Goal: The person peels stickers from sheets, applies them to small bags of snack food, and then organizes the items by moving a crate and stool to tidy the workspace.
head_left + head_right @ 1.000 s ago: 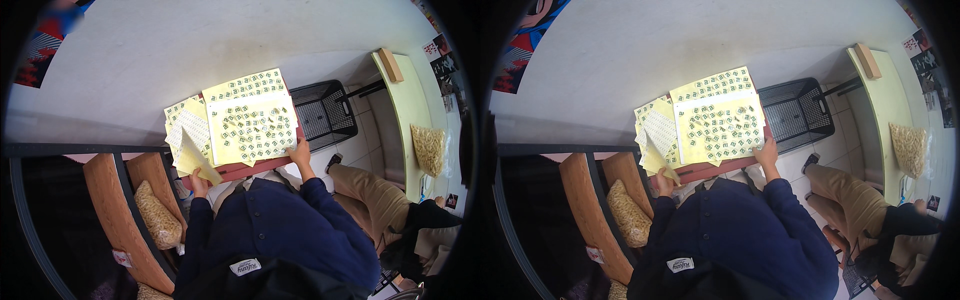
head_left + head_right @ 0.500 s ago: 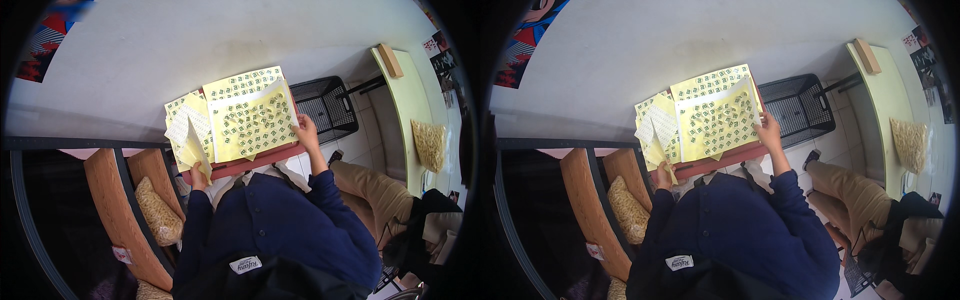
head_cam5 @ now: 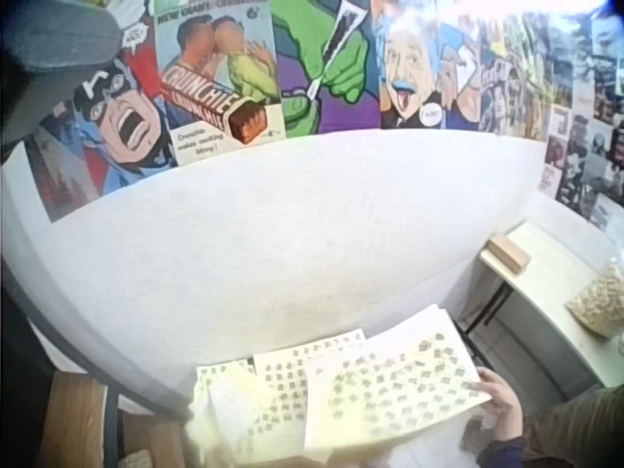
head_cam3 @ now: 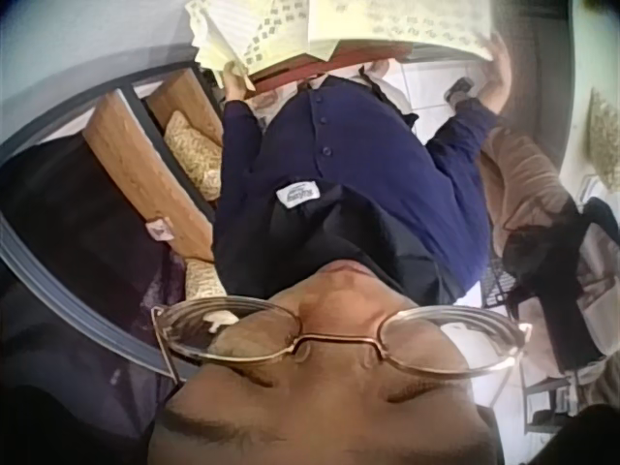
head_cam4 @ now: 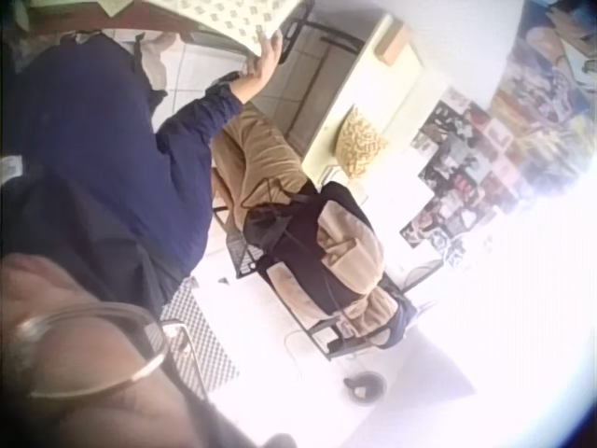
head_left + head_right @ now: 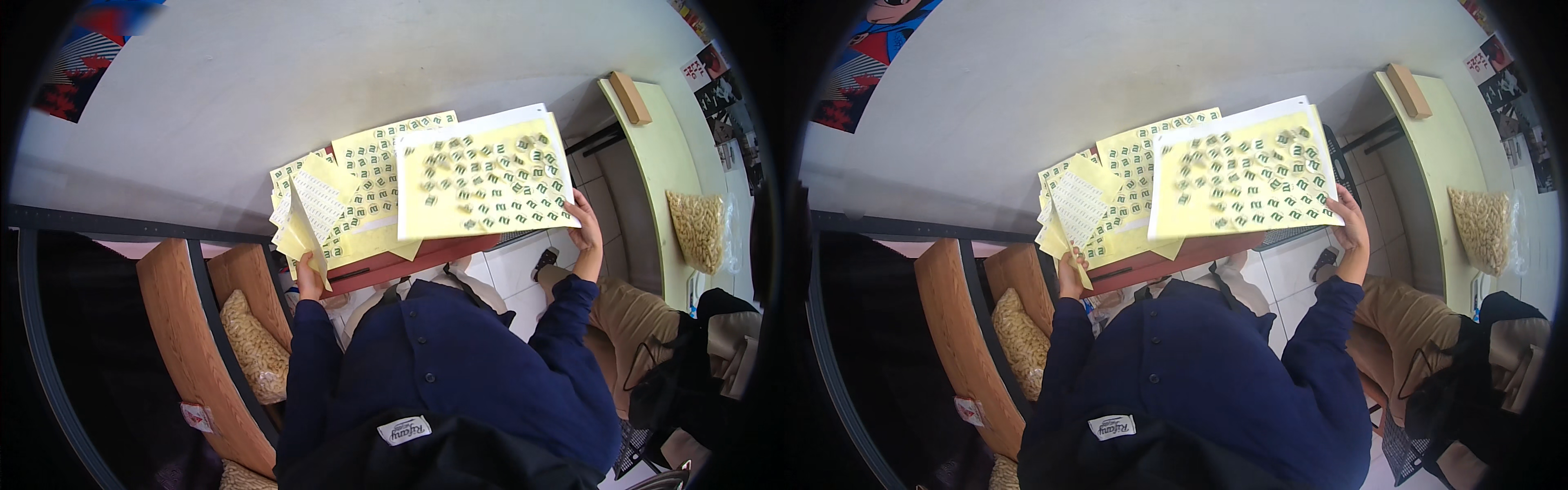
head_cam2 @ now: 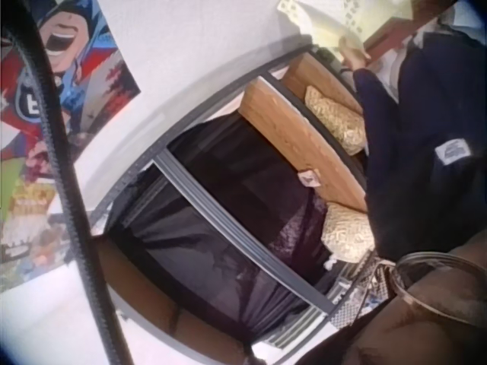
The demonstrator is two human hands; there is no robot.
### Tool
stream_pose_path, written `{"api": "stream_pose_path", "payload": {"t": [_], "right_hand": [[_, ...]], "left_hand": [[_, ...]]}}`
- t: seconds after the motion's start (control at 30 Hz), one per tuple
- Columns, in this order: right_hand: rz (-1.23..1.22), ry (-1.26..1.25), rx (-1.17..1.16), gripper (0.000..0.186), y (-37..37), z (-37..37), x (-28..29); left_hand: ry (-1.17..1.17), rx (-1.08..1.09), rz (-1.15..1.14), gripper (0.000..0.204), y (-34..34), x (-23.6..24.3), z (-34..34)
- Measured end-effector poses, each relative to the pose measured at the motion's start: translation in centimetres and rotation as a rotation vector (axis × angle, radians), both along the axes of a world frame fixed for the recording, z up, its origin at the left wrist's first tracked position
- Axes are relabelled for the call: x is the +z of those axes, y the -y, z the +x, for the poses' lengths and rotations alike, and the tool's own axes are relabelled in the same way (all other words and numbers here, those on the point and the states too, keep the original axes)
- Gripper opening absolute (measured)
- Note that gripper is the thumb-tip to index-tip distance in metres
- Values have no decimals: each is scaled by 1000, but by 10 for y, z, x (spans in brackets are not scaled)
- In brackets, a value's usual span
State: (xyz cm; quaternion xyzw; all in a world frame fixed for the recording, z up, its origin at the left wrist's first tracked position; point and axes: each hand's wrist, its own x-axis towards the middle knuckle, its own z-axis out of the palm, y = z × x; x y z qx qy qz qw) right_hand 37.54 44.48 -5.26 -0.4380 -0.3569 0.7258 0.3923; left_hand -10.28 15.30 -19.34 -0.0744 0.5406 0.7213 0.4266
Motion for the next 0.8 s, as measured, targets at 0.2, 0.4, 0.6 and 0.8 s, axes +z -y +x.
{"api": "stream_pose_path", "payload": {"t": [0.2, 0.4, 0.6, 0.8], "right_hand": [[77, -132, -91, 29, 7, -35, -68], [-83, -84, -25, 32, 25, -66, -144], [-86, -90, 73, 34, 22, -89, -152], [319, 636, 68, 42, 9, -102, -141]], "left_hand": [[-75, 28, -34, 27, -21, 15, -5], [-52, -73, -93, 43, -24, 26, -6], [-238, -124, -122, 42, -22, 19, -3], [-475, -335, -203, 42, -53, 28, 15]]}}
